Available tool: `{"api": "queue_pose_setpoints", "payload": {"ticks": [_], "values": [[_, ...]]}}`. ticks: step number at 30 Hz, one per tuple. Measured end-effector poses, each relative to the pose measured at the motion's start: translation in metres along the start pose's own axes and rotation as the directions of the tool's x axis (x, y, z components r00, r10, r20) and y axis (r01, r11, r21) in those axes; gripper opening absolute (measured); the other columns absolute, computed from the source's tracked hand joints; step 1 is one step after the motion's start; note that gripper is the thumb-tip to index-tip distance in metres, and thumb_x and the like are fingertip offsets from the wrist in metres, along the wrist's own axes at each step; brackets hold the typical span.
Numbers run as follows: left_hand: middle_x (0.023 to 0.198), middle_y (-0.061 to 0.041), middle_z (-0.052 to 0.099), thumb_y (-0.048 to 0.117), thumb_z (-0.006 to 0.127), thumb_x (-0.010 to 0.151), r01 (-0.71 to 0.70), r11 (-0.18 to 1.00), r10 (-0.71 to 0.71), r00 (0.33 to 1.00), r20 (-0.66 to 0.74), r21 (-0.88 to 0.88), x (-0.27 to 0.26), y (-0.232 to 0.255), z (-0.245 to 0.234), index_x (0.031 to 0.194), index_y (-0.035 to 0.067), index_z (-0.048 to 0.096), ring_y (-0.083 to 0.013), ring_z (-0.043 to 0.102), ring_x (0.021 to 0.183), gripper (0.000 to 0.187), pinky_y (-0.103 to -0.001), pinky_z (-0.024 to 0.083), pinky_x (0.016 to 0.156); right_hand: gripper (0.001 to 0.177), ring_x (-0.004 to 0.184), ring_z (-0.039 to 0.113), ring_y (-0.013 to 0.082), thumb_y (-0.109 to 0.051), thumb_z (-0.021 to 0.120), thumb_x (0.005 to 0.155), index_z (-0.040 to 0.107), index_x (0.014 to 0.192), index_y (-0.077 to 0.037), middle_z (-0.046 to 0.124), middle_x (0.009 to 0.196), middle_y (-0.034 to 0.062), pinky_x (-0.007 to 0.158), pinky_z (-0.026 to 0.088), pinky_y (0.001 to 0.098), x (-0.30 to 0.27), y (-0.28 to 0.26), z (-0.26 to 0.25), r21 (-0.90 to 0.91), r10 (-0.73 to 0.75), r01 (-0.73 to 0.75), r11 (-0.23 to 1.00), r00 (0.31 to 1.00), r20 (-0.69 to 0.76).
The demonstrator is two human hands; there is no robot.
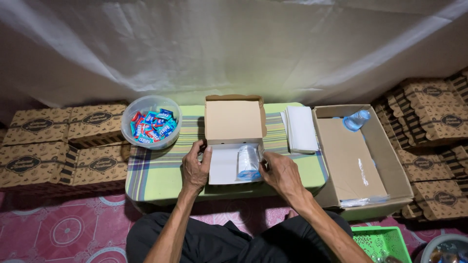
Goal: Manual packaging of food items where a person lines small cardboard boxes with paper and fills them with a water cup and a wrapped snack.
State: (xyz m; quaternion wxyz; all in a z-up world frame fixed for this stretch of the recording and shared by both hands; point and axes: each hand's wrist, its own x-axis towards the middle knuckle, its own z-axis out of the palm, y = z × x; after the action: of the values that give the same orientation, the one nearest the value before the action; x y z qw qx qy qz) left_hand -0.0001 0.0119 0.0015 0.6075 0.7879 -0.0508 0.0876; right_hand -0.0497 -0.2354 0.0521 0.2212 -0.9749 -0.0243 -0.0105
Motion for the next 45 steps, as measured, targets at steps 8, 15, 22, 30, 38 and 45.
{"api": "queue_pose_setpoints", "payload": {"ticks": [8, 15, 22, 30, 38, 45], "values": [[0.096, -0.016, 0.075, 0.031, 0.057, 0.103, -0.010, 1.000, 0.010, 1.000, -0.007, 0.002, 0.000, 0.000, 0.002, 0.114, 0.011, 0.067, -0.0326, 0.073, 0.098, 0.024, -0.050, 0.056, 0.090, 0.008, 0.067, 0.069, 0.0354, -0.018, 0.067, 0.085, 0.065, 0.087, -0.011, 0.063, 0.070, 0.0096, 0.059, 0.057, 0.0504, 0.014, 0.019, 0.015, -0.138, -0.129, 0.127, 0.982, 0.992, -0.002], [0.095, -0.016, 0.075, 0.030, 0.056, 0.104, -0.019, 1.000, 0.019, 1.000, -0.001, 0.003, 0.000, 0.004, -0.002, 0.112, 0.011, 0.067, -0.0331, 0.074, 0.097, 0.023, -0.050, 0.057, 0.089, 0.016, 0.068, 0.071, 0.0341, -0.022, 0.061, 0.097, 0.069, 0.088, -0.012, 0.065, 0.069, 0.0099, 0.058, 0.058, 0.0449, 0.005, 0.012, 0.003, -0.017, -0.172, 0.172, 0.985, 0.973, -0.154], [0.094, -0.016, 0.075, 0.030, 0.059, 0.102, -0.033, 0.999, 0.033, 0.999, -0.016, 0.005, 0.001, -0.001, 0.002, 0.110, 0.010, 0.067, -0.0320, 0.074, 0.096, 0.022, -0.048, 0.057, 0.088, 0.015, 0.061, 0.069, 0.0241, -0.020, 0.060, 0.099, 0.075, 0.096, -0.016, 0.069, 0.068, 0.0054, 0.061, 0.057, 0.0376, -0.012, 0.027, -0.029, 0.205, -0.128, 0.169, 0.964, 0.972, -0.197], [0.099, -0.017, 0.075, 0.035, 0.056, 0.103, -0.002, 1.000, 0.002, 1.000, 0.007, 0.012, -0.001, 0.004, 0.001, 0.115, 0.011, 0.066, -0.0348, 0.073, 0.100, 0.029, -0.051, 0.056, 0.090, 0.013, 0.079, 0.075, 0.0322, -0.024, 0.069, 0.092, 0.069, 0.101, -0.014, 0.065, 0.116, 0.0119, 0.066, 0.064, 0.0454, -0.032, 0.032, 0.002, 0.052, -0.394, 0.402, 0.914, 0.911, -0.121], [0.100, -0.019, 0.075, 0.032, 0.056, 0.103, 0.001, 1.000, -0.002, 1.000, 0.012, 0.031, 0.001, 0.000, 0.002, 0.117, 0.010, 0.066, -0.0360, 0.073, 0.101, 0.028, -0.051, 0.055, 0.092, 0.016, 0.085, 0.073, 0.0281, -0.029, 0.065, 0.096, 0.067, 0.091, -0.014, 0.062, 0.118, 0.0093, 0.071, 0.062, 0.0415, -0.032, 0.019, -0.002, -0.064, -0.414, 0.410, 0.910, 0.896, -0.157], [0.102, -0.018, 0.075, 0.032, 0.055, 0.104, 0.015, 0.999, -0.015, 1.000, 0.014, 0.040, 0.000, 0.002, 0.002, 0.119, 0.010, 0.066, -0.0355, 0.072, 0.103, 0.029, -0.052, 0.055, 0.093, 0.013, 0.102, 0.070, 0.0321, -0.024, 0.072, 0.091, 0.066, 0.099, -0.016, 0.063, 0.117, 0.0103, 0.088, 0.057, 0.0442, -0.028, 0.015, 0.000, -0.081, -0.463, 0.458, 0.885, 0.847, -0.263]]}}
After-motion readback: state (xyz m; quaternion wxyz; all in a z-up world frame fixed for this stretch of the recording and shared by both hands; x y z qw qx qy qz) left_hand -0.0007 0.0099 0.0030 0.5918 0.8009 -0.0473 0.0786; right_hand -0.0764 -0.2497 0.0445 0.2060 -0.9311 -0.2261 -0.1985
